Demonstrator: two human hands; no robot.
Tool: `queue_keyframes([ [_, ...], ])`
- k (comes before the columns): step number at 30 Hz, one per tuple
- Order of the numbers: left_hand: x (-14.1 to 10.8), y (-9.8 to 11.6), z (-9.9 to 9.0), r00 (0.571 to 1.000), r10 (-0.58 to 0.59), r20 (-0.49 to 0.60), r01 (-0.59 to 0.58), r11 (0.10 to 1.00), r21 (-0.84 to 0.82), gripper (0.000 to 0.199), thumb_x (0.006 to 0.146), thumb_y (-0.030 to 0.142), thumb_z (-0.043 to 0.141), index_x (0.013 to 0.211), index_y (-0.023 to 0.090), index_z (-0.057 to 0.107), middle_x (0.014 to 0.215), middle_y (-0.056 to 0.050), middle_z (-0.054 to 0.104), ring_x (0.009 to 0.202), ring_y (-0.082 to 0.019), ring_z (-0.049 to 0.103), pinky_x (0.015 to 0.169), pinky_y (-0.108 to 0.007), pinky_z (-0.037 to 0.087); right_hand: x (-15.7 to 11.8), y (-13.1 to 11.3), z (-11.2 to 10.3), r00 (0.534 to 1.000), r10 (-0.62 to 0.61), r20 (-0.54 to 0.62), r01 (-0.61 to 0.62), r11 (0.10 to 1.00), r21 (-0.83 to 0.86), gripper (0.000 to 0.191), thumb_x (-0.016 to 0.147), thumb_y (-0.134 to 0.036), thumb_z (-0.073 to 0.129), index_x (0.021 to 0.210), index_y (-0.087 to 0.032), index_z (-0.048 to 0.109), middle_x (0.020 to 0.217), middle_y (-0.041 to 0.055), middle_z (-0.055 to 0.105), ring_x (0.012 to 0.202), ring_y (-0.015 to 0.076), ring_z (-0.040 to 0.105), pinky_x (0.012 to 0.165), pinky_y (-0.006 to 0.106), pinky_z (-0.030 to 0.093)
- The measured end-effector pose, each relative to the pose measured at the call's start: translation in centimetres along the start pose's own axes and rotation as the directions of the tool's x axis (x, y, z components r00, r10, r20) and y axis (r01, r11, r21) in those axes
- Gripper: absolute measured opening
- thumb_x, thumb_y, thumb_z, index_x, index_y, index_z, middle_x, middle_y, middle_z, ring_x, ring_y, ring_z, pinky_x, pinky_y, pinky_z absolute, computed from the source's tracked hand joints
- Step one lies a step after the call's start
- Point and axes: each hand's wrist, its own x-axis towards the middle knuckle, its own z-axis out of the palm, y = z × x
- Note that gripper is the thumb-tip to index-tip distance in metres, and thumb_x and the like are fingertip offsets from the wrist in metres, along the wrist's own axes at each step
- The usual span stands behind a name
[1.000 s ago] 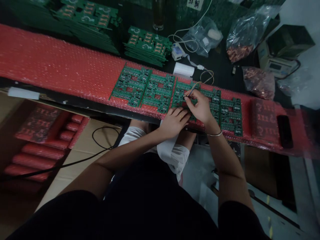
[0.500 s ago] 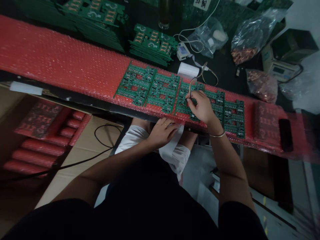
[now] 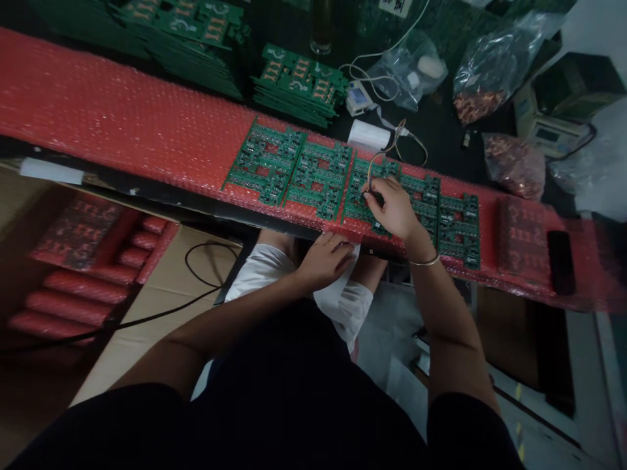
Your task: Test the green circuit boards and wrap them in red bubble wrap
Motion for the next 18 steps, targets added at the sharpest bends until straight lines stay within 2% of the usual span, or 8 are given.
queue_keyframes([
  [5, 0.2, -0.3, 1.2, 0.998, 0.015, 0.058, -0.016, 1.000, 0.010, 0.022, 0.102, 0.029, 0.060, 0.117, 0.018, 0.072, 0.115, -0.011, 0.068, 0.107, -0.026, 0.059, 0.097, -0.042, 0.050, -0.1, 0.7, 0.8, 0.997, 0.020, -0.071, -0.017, 0.999, 0.049, 0.017, 0.102, -0.037, 0.051, 0.103, -0.027, 0.065, 0.098, 0.0078, 0.073, 0.096, 0.0284, 0.066, 0.092, 0.047, 0.055],
  [13, 0.0, -1.0, 3.1, 0.995, 0.093, -0.024, -0.091, 0.993, 0.077, 0.020, 0.103, 0.021, 0.055, 0.103, 0.022, 0.075, 0.103, -0.007, 0.071, 0.092, -0.021, 0.057, 0.082, -0.037, 0.045, -0.3, 0.7, 1.2, 0.993, 0.053, -0.102, -0.043, 0.994, 0.098, 0.015, 0.100, -0.033, 0.053, 0.105, -0.026, 0.065, 0.101, 0.0077, 0.073, 0.098, 0.0272, 0.068, 0.093, 0.046, 0.056],
  [16, -0.4, -0.5, 2.7, 0.984, 0.165, -0.073, -0.158, 0.982, 0.101, 0.019, 0.101, 0.018, 0.057, 0.101, 0.022, 0.075, 0.101, -0.007, 0.072, 0.089, -0.020, 0.057, 0.079, -0.035, 0.044, -0.3, 0.6, 1.2, 0.992, 0.063, -0.113, -0.052, 0.994, 0.095, 0.015, 0.099, -0.033, 0.053, 0.104, -0.026, 0.065, 0.101, 0.0076, 0.073, 0.097, 0.0269, 0.068, 0.092, 0.045, 0.056],
  [18, 0.1, -0.3, 1.4, 0.972, 0.188, -0.142, -0.180, 0.981, 0.071, 0.017, 0.101, 0.019, 0.057, 0.101, 0.021, 0.074, 0.100, -0.006, 0.072, 0.090, -0.020, 0.058, 0.079, -0.035, 0.045, -0.3, 0.6, 1.3, 0.991, 0.069, -0.116, -0.058, 0.994, 0.092, 0.014, 0.099, -0.031, 0.053, 0.103, -0.026, 0.065, 0.100, 0.0070, 0.073, 0.096, 0.0263, 0.068, 0.091, 0.045, 0.057],
])
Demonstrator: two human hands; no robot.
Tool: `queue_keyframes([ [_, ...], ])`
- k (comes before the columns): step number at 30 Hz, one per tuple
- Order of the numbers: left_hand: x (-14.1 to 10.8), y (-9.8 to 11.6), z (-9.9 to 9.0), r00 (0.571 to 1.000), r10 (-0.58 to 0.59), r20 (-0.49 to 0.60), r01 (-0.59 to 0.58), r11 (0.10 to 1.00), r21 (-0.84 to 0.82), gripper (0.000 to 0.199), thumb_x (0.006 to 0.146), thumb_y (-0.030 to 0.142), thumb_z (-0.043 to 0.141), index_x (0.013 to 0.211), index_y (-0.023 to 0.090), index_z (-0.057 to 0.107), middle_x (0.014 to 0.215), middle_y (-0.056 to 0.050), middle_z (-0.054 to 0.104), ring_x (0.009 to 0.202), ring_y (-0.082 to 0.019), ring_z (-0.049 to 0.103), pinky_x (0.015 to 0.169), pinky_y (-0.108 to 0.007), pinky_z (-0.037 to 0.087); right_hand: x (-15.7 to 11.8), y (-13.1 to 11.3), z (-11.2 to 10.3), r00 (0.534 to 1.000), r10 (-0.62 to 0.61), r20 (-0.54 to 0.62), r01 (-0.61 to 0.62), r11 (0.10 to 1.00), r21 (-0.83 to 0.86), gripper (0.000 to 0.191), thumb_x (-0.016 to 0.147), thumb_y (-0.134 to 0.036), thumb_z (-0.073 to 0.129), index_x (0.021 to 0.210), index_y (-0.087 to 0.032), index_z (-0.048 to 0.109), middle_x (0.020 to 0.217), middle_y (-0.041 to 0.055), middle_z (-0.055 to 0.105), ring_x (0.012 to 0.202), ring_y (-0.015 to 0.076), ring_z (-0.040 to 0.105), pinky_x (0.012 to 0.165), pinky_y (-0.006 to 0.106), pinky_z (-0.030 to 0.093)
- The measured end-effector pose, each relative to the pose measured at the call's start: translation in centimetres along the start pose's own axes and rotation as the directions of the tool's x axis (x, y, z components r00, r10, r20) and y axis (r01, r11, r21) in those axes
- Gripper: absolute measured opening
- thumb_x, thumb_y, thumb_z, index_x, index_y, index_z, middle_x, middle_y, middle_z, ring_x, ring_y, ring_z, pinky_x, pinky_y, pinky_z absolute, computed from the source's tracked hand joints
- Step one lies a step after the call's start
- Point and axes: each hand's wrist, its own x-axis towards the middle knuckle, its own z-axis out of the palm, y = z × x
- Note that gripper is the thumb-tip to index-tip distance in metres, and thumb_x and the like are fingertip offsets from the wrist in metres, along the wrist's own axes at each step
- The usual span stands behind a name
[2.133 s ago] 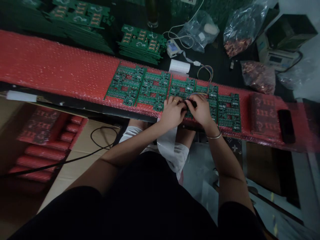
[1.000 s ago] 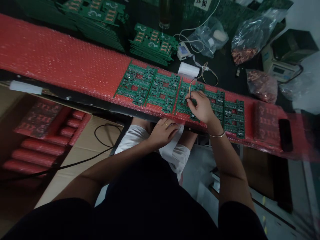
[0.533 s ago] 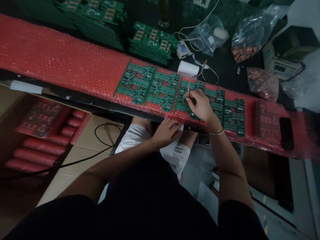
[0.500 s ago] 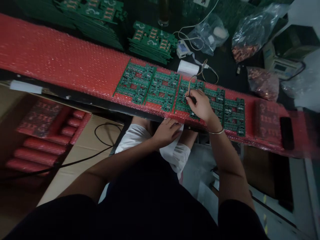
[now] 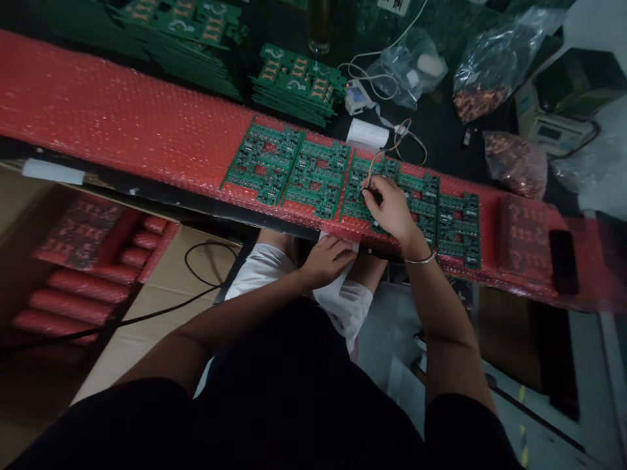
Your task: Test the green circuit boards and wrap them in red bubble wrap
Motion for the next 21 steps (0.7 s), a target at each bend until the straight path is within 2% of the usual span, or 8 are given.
queue_keyframes([
  [3, 3.0, -1.6, -2.7, 0.985, -0.140, -0.101, 0.130, 0.986, -0.102, 0.017, 0.101, 0.022, 0.055, 0.099, 0.020, 0.073, 0.104, -0.007, 0.072, 0.097, -0.021, 0.062, 0.086, -0.036, 0.048, 0.0, 0.0, 0.1, 1.000, 0.000, -0.012, 0.000, 1.000, 0.001, 0.013, 0.096, -0.027, 0.054, 0.104, -0.026, 0.065, 0.099, 0.0067, 0.073, 0.094, 0.0256, 0.068, 0.090, 0.044, 0.057],
  [5, 6.2, -4.1, -4.3, 0.947, -0.302, -0.111, 0.280, 0.943, -0.180, 0.018, 0.100, 0.020, 0.054, 0.098, 0.019, 0.072, 0.110, -0.009, 0.071, 0.106, -0.022, 0.063, 0.095, -0.038, 0.049, -0.1, -0.1, 0.2, 1.000, 0.001, -0.025, -0.001, 1.000, 0.005, 0.014, 0.095, -0.026, 0.055, 0.105, -0.026, 0.065, 0.098, 0.0065, 0.073, 0.093, 0.0252, 0.068, 0.089, 0.043, 0.057],
  [6, 7.9, -5.6, -4.8, 0.938, -0.336, -0.081, 0.312, 0.924, -0.220, 0.018, 0.098, 0.018, 0.054, 0.098, 0.018, 0.071, 0.110, -0.009, 0.071, 0.108, -0.022, 0.064, 0.098, -0.038, 0.050, -0.1, -0.1, 0.2, 0.999, 0.003, -0.032, -0.003, 1.000, 0.007, 0.014, 0.095, -0.026, 0.055, 0.105, -0.026, 0.066, 0.098, 0.0064, 0.072, 0.092, 0.0249, 0.068, 0.088, 0.043, 0.057],
  [8, 11.2, -8.7, -5.3, 0.950, -0.309, 0.038, 0.308, 0.913, -0.270, 0.017, 0.093, 0.015, 0.055, 0.095, 0.016, 0.072, 0.101, -0.008, 0.073, 0.101, -0.021, 0.066, 0.095, -0.037, 0.051, -0.1, -0.2, 0.3, 0.999, 0.009, -0.043, -0.009, 1.000, 0.007, 0.015, 0.094, -0.025, 0.055, 0.104, -0.026, 0.066, 0.096, 0.0061, 0.072, 0.091, 0.0245, 0.068, 0.087, 0.043, 0.057],
  [10, 13.9, -11.3, -4.9, 0.964, -0.198, 0.178, 0.241, 0.933, -0.267, 0.017, 0.089, 0.012, 0.056, 0.092, 0.016, 0.073, 0.097, -0.008, 0.074, 0.095, -0.021, 0.067, 0.093, -0.036, 0.051, 0.0, -0.3, 0.4, 0.999, 0.015, -0.049, -0.015, 1.000, -0.001, 0.014, 0.094, -0.024, 0.055, 0.104, -0.026, 0.065, 0.095, 0.0062, 0.072, 0.090, 0.0247, 0.068, 0.086, 0.043, 0.057],
  [12, 15.8, -13.0, -3.9, 0.951, -0.090, 0.297, 0.167, 0.955, -0.243, 0.019, 0.084, 0.009, 0.057, 0.088, 0.016, 0.074, 0.095, -0.008, 0.074, 0.093, -0.022, 0.067, 0.092, -0.035, 0.050, 0.0, -0.4, 0.4, 0.999, 0.020, -0.050, -0.021, 1.000, -0.018, 0.013, 0.093, -0.024, 0.056, 0.102, -0.026, 0.065, 0.093, 0.0062, 0.071, 0.089, 0.0251, 0.067, 0.085, 0.044, 0.058],
  [16, 18.0, -14.1, -2.0, 0.892, -0.028, 0.452, 0.109, 0.982, -0.155, 0.021, 0.078, 0.005, 0.059, 0.085, 0.015, 0.076, 0.092, -0.008, 0.073, 0.090, -0.022, 0.067, 0.086, -0.032, 0.049, -0.1, -0.6, 0.4, 0.995, 0.019, -0.097, -0.019, 1.000, 0.003, 0.013, 0.094, -0.027, 0.056, 0.102, -0.027, 0.065, 0.096, 0.0067, 0.073, 0.091, 0.0247, 0.069, 0.085, 0.042, 0.059],
  [21, 19.3, -14.2, -1.6, 0.837, 0.017, 0.546, 0.043, 0.994, -0.096, 0.020, 0.079, 0.005, 0.061, 0.085, 0.014, 0.078, 0.090, -0.008, 0.074, 0.089, -0.021, 0.067, 0.082, -0.030, 0.048, -0.7, -0.4, 0.1, 0.971, 0.090, -0.222, -0.064, 0.991, 0.120, 0.015, 0.098, -0.036, 0.055, 0.104, -0.026, 0.065, 0.101, 0.0071, 0.075, 0.096, 0.0240, 0.071, 0.092, 0.043, 0.058],
])
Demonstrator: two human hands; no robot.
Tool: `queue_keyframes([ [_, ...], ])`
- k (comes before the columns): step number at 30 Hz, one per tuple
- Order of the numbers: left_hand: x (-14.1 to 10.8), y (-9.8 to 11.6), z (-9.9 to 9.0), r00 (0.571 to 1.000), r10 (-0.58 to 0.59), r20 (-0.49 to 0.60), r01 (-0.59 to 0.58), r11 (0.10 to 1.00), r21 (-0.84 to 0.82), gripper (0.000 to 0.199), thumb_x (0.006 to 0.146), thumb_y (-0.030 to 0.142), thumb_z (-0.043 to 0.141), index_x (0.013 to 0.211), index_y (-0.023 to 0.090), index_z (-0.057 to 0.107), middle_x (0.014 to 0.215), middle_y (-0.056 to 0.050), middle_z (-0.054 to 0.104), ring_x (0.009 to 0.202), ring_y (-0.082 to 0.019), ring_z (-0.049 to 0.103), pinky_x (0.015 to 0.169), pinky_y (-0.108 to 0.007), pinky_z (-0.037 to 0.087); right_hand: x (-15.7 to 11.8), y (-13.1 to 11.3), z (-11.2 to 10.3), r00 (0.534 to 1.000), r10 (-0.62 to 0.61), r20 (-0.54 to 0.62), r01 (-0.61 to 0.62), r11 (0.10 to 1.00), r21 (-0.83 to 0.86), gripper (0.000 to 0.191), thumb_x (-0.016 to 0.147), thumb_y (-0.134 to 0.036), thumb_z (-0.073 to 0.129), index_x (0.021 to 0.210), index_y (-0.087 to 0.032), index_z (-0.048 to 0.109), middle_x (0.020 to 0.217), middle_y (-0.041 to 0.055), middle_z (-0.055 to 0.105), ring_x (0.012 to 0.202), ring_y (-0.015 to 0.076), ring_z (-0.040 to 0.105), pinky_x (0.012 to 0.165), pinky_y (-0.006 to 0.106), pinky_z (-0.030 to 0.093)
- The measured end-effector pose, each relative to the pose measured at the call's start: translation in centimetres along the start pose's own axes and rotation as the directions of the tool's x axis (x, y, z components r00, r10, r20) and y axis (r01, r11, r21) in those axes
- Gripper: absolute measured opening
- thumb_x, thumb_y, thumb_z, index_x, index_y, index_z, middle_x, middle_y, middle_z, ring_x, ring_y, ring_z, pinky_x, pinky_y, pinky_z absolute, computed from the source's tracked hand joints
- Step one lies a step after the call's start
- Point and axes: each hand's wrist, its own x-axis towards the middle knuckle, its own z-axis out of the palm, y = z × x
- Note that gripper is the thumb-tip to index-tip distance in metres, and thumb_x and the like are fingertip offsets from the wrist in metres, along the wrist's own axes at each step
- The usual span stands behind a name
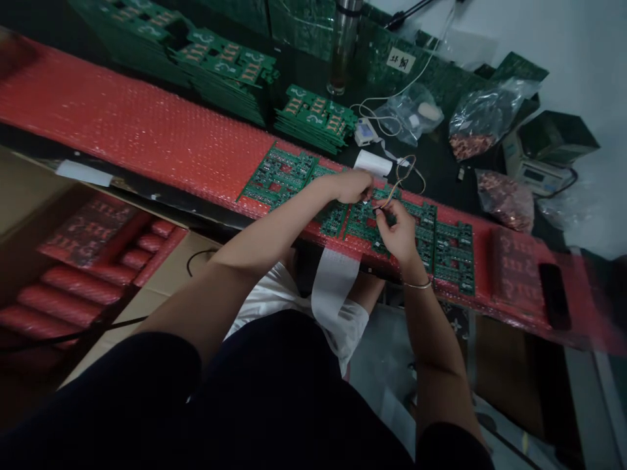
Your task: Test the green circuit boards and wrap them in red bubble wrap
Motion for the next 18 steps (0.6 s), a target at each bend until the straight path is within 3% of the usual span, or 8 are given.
queue_keyframes([
  [12, 0.6, -0.4, 0.7, 1.000, 0.015, -0.019, -0.014, 0.999, 0.046, 0.020, 0.078, 0.006, 0.061, 0.084, 0.016, 0.078, 0.091, -0.009, 0.072, 0.096, -0.024, 0.067, 0.089, -0.035, 0.050, -0.4, 0.5, 0.1, 0.998, 0.063, -0.018, -0.061, 0.996, 0.067, 0.015, 0.096, -0.037, 0.058, 0.104, -0.026, 0.065, 0.103, 0.0071, 0.076, 0.098, 0.0234, 0.073, 0.094, 0.045, 0.058],
  [15, -0.3, -0.3, 0.5, 0.996, 0.014, -0.088, -0.014, 1.000, -0.006, 0.020, 0.079, 0.007, 0.064, 0.092, 0.015, 0.078, 0.096, -0.009, 0.072, 0.098, -0.025, 0.068, 0.089, -0.035, 0.050, -0.4, 0.6, -0.1, 0.996, 0.089, -0.015, -0.087, 0.990, 0.110, 0.017, 0.097, -0.040, 0.060, 0.104, -0.026, 0.066, 0.105, 0.0065, 0.077, 0.100, 0.0231, 0.074, 0.095, 0.044, 0.059],
  [18, -2.4, 0.7, 0.7, 0.985, 0.015, -0.171, -0.010, 0.999, 0.032, 0.023, 0.091, 0.018, 0.063, 0.107, 0.016, 0.078, 0.111, -0.012, 0.072, 0.109, -0.028, 0.067, 0.096, -0.040, 0.049, -0.3, 1.0, -0.5, 0.988, 0.146, -0.059, -0.135, 0.978, 0.156, 0.021, 0.096, -0.046, 0.064, 0.101, -0.026, 0.068, 0.104, 0.0064, 0.078, 0.099, 0.0233, 0.075, 0.093, 0.043, 0.061],
])
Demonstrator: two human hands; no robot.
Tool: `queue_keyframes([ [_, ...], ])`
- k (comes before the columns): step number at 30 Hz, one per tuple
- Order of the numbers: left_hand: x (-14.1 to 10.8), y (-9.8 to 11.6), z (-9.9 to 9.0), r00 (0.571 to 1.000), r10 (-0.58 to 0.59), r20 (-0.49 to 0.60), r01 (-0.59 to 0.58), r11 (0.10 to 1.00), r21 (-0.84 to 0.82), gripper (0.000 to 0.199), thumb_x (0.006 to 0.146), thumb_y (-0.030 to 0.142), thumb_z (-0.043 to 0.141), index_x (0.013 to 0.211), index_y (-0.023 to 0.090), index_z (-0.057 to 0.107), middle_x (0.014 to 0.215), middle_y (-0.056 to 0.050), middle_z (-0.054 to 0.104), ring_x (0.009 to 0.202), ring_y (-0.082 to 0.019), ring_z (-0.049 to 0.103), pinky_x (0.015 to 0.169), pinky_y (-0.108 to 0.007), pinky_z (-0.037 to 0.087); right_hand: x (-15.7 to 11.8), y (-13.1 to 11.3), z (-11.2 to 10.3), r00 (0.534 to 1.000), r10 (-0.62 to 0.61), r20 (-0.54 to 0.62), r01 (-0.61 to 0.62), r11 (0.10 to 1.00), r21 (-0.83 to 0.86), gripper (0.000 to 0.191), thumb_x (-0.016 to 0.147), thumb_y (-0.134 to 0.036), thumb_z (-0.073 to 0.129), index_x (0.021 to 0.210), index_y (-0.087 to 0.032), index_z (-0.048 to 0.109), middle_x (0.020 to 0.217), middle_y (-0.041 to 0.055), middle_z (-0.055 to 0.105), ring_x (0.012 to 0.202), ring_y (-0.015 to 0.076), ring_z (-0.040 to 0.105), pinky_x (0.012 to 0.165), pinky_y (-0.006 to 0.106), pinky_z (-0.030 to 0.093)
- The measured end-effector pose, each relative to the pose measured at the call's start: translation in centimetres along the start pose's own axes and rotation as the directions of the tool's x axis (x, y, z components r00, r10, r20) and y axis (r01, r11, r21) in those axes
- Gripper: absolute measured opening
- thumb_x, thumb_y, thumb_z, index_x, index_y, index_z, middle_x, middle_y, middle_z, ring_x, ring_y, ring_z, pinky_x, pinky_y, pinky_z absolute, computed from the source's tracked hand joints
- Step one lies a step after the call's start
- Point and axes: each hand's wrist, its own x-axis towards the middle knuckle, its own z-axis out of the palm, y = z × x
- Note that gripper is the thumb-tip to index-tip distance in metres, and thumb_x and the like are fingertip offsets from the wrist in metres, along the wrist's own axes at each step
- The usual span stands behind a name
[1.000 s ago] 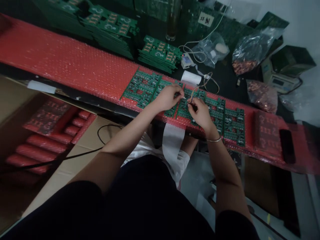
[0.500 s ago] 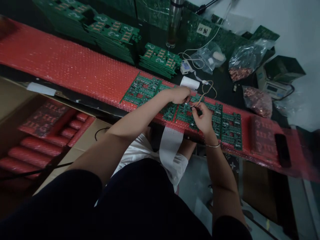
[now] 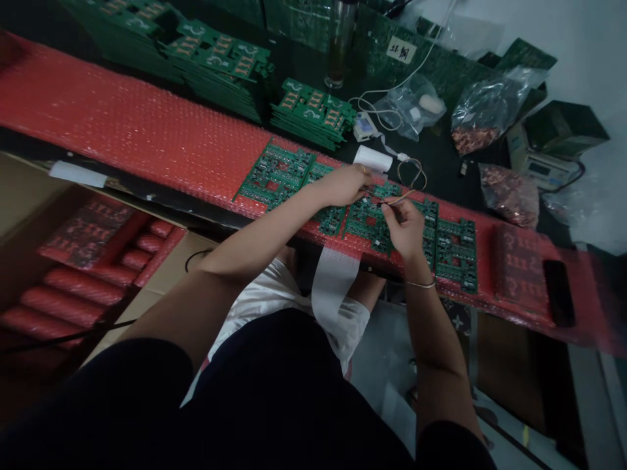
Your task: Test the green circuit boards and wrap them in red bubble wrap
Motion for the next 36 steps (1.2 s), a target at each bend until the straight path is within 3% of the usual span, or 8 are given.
queue_keyframes([
  [5, -2.9, 2.7, 0.6, 0.999, -0.044, 0.004, 0.043, 0.990, 0.138, 0.036, 0.100, 0.042, 0.060, 0.116, 0.016, 0.079, 0.136, -0.019, 0.064, 0.136, -0.039, 0.052, 0.110, -0.054, 0.040, 2.5, 1.1, 0.4, 0.994, 0.080, -0.080, -0.069, 0.990, 0.125, 0.028, 0.095, -0.053, 0.065, 0.103, -0.026, 0.065, 0.102, 0.0062, 0.078, 0.086, 0.0218, 0.077, 0.079, 0.041, 0.064],
  [10, -5.2, 5.0, 0.5, 0.993, -0.112, -0.038, 0.116, 0.984, 0.138, 0.048, 0.103, 0.047, 0.055, 0.131, 0.011, 0.069, 0.139, -0.020, 0.063, 0.134, -0.037, 0.054, 0.109, -0.052, 0.042, 7.3, 2.0, 3.6, 0.998, -0.024, 0.053, 0.017, 0.992, 0.127, 0.026, 0.099, -0.049, 0.060, 0.113, -0.028, 0.063, 0.103, 0.0054, 0.075, 0.088, 0.0198, 0.076, 0.078, 0.038, 0.064],
  [15, -10.6, 7.0, -0.3, 0.967, -0.202, -0.155, 0.224, 0.964, 0.143, 0.051, 0.101, 0.041, 0.061, 0.140, 0.008, 0.062, 0.148, -0.023, 0.057, 0.141, -0.040, 0.049, 0.113, -0.054, 0.042, 10.0, 2.0, 7.1, 0.981, -0.085, 0.172, 0.095, 0.994, -0.048, 0.027, 0.101, -0.050, 0.056, 0.101, -0.025, 0.066, 0.093, 0.0051, 0.073, 0.082, 0.0206, 0.073, 0.076, 0.038, 0.062],
  [21, -15.1, 8.6, -0.5, 0.962, -0.181, -0.206, 0.195, 0.980, 0.048, 0.041, 0.100, 0.036, 0.063, 0.135, 0.015, 0.066, 0.144, -0.018, 0.062, 0.138, -0.038, 0.053, 0.111, -0.056, 0.048, 11.1, 1.8, 8.8, 0.963, -0.179, 0.203, 0.242, 0.905, -0.350, 0.032, 0.100, -0.052, 0.057, 0.087, -0.024, 0.065, 0.081, 0.0064, 0.071, 0.075, 0.0237, 0.067, 0.080, 0.042, 0.057],
  [25, -16.7, 9.6, 1.2, 0.960, -0.133, -0.245, 0.133, 0.991, -0.016, 0.033, 0.103, 0.033, 0.059, 0.130, 0.017, 0.069, 0.132, -0.015, 0.070, 0.126, -0.032, 0.063, 0.106, -0.051, 0.053, 11.3, 2.1, 9.2, 0.950, -0.219, 0.222, 0.292, 0.872, -0.392, 0.035, 0.102, -0.055, 0.052, 0.089, -0.025, 0.065, 0.082, 0.0067, 0.071, 0.081, 0.0249, 0.067, 0.083, 0.042, 0.056],
  [30, -18.6, 10.4, 5.3, 0.959, 0.012, -0.283, -0.020, 0.999, -0.026, 0.028, 0.104, 0.031, 0.057, 0.122, 0.015, 0.073, 0.123, -0.014, 0.077, 0.121, -0.026, 0.070, 0.101, -0.043, 0.058, 11.4, 2.0, 8.9, 0.946, -0.193, 0.262, 0.286, 0.878, -0.384, 0.033, 0.102, -0.054, 0.054, 0.091, -0.025, 0.066, 0.087, 0.0090, 0.071, 0.090, 0.0287, 0.068, 0.092, 0.050, 0.056],
  [33, -19.2, 10.2, 6.9, 0.973, 0.059, -0.224, -0.070, 0.997, -0.045, 0.033, 0.102, 0.029, 0.062, 0.130, 0.014, 0.070, 0.132, -0.016, 0.073, 0.130, -0.028, 0.067, 0.107, -0.045, 0.057, 11.4, 2.1, 8.8, 0.938, -0.178, 0.298, 0.284, 0.887, -0.364, 0.032, 0.102, -0.053, 0.055, 0.093, -0.025, 0.067, 0.088, 0.0097, 0.070, 0.095, 0.0309, 0.068, 0.098, 0.055, 0.054],
  [36, -19.4, 9.9, 7.4, 0.988, 0.058, -0.143, -0.066, 0.997, -0.052, 0.040, 0.101, 0.028, 0.063, 0.139, 0.015, 0.065, 0.145, -0.018, 0.065, 0.139, -0.029, 0.061, 0.114, -0.048, 0.053, 11.3, 2.3, 9.0, 0.937, -0.192, 0.293, 0.291, 0.890, -0.350, 0.031, 0.102, -0.052, 0.055, 0.093, -0.025, 0.066, 0.090, 0.0097, 0.071, 0.102, 0.0325, 0.067, 0.103, 0.058, 0.053],
])
